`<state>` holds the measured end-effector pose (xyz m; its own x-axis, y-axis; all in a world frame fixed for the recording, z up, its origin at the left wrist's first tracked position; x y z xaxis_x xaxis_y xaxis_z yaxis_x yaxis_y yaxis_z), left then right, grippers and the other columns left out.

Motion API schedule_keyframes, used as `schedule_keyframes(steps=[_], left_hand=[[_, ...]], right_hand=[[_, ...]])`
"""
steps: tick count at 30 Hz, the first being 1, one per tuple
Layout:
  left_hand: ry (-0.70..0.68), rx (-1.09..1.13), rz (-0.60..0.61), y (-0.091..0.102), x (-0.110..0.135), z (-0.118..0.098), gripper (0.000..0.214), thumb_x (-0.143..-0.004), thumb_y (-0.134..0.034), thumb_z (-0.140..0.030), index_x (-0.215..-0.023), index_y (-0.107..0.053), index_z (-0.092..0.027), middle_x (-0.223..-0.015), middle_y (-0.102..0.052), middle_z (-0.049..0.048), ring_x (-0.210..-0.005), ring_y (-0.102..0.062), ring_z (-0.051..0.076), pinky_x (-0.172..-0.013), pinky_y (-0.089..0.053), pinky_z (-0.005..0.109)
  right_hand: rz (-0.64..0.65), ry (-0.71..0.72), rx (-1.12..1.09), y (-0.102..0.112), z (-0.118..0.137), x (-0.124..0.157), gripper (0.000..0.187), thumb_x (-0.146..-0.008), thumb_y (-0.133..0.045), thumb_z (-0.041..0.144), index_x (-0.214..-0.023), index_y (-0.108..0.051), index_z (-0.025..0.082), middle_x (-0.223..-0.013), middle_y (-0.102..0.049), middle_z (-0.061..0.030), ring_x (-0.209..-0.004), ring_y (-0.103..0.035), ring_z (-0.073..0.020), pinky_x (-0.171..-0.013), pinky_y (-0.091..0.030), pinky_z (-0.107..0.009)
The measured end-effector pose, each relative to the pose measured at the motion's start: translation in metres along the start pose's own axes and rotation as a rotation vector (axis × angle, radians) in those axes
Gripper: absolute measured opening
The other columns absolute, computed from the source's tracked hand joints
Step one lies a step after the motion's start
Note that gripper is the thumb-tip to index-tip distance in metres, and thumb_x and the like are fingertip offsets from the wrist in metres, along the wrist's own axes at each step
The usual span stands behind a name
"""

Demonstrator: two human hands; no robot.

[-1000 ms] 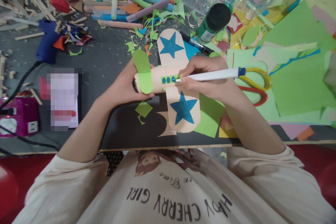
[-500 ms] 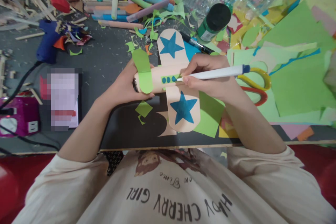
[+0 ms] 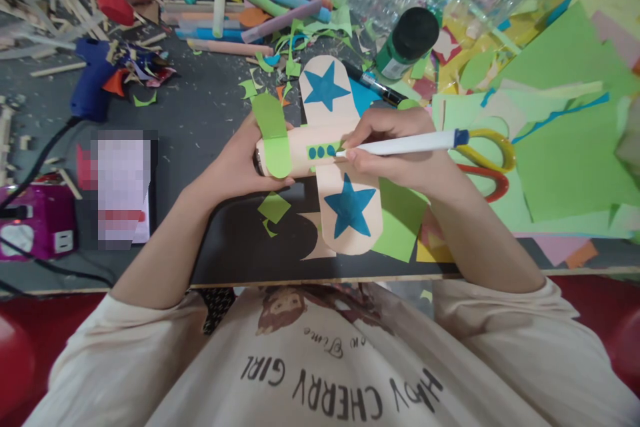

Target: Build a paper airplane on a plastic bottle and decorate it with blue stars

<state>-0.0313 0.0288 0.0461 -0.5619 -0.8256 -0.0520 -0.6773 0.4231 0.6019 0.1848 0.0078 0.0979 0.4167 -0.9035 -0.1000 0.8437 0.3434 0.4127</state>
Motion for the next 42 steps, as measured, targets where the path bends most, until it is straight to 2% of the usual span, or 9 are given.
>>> schedule_keyframes(steps=[6, 13, 19, 31, 37, 42], left_hand=[[0.005, 0.012, 0.008, -0.0003, 0.0006, 0.0027, 0.072, -0.065, -0.081, -0.051, -0.127, -0.054, -0.026, -0.135, -0.057, 0.0112, -0.124, -0.055, 0.036, -0.104, -0.048, 0.052], [-0.007, 0.003, 0.010, -0.0004, -0.0003, 0.0013, 0.073, -0.067, -0.079, -0.058, -0.127, -0.053, -0.025, -0.136, -0.055, 0.0104, -0.125, -0.054, 0.036, -0.104, -0.047, 0.054], [-0.015, -0.010, -0.002, -0.0003, 0.0004, -0.0001, 0.071, -0.067, -0.078, -0.059, -0.125, -0.054, -0.026, -0.134, -0.056, 0.0115, -0.125, -0.055, 0.037, -0.103, -0.049, 0.052], [0.022, 0.017, 0.014, -0.0004, 0.0003, 0.0007, 0.072, -0.064, -0.081, -0.057, -0.125, -0.054, -0.028, -0.135, -0.056, 0.0100, -0.124, -0.055, 0.037, -0.104, -0.048, 0.054], [0.009, 0.026, 0.008, 0.0001, 0.0005, 0.0013, 0.070, -0.065, -0.079, -0.057, -0.124, -0.054, -0.030, -0.135, -0.055, 0.0105, -0.124, -0.055, 0.038, -0.105, -0.047, 0.056], [0.015, 0.019, 0.011, -0.0001, 0.0001, 0.0014, 0.070, -0.065, -0.079, -0.056, -0.125, -0.053, -0.029, -0.136, -0.054, 0.0109, -0.125, -0.054, 0.037, -0.106, -0.047, 0.056]], right_hand=[[-0.078, -0.053, 0.011, 0.0095, -0.0054, 0.0005, 0.021, -0.079, -0.073, 0.031, -0.067, -0.058, 0.024, -0.066, -0.061, 0.0003, -0.060, -0.054, -0.0153, -0.054, -0.046, -0.030], [-0.132, 0.019, 0.085, 0.0109, -0.0021, 0.0021, 0.016, -0.080, -0.070, 0.023, -0.068, -0.060, 0.023, -0.065, -0.064, 0.0005, -0.059, -0.056, -0.0150, -0.052, -0.044, -0.029], [-0.126, 0.001, 0.137, 0.0104, -0.0029, 0.0031, 0.017, -0.081, -0.072, 0.026, -0.068, -0.060, 0.026, -0.067, -0.066, 0.0015, -0.059, -0.057, -0.0152, -0.052, -0.045, -0.030], [-0.002, -0.017, 0.048, 0.0042, 0.0022, -0.0013, 0.016, -0.077, -0.067, 0.025, -0.064, -0.059, 0.022, -0.068, -0.067, 0.0020, -0.056, -0.054, -0.0111, -0.049, -0.039, -0.026], [-0.094, -0.017, -0.053, 0.0093, -0.0007, -0.0016, 0.018, -0.076, -0.066, 0.018, -0.062, -0.055, 0.024, -0.062, -0.061, 0.0018, -0.056, -0.050, -0.0132, -0.050, -0.038, -0.028], [-0.119, -0.021, 0.007, 0.0104, -0.0057, 0.0013, 0.014, -0.080, -0.070, 0.026, -0.070, -0.060, 0.025, -0.069, -0.066, 0.0004, -0.062, -0.058, -0.0161, -0.053, -0.045, -0.030]])
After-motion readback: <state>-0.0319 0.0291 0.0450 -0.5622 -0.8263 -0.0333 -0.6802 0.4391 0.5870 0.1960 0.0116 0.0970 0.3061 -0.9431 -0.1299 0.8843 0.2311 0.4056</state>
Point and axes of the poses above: each hand's wrist, its own x-axis away from the middle knuckle, its own y-axis out of the back of the hand, z = x × y, the point moved 5 cm from there along -x, towards the middle knuckle
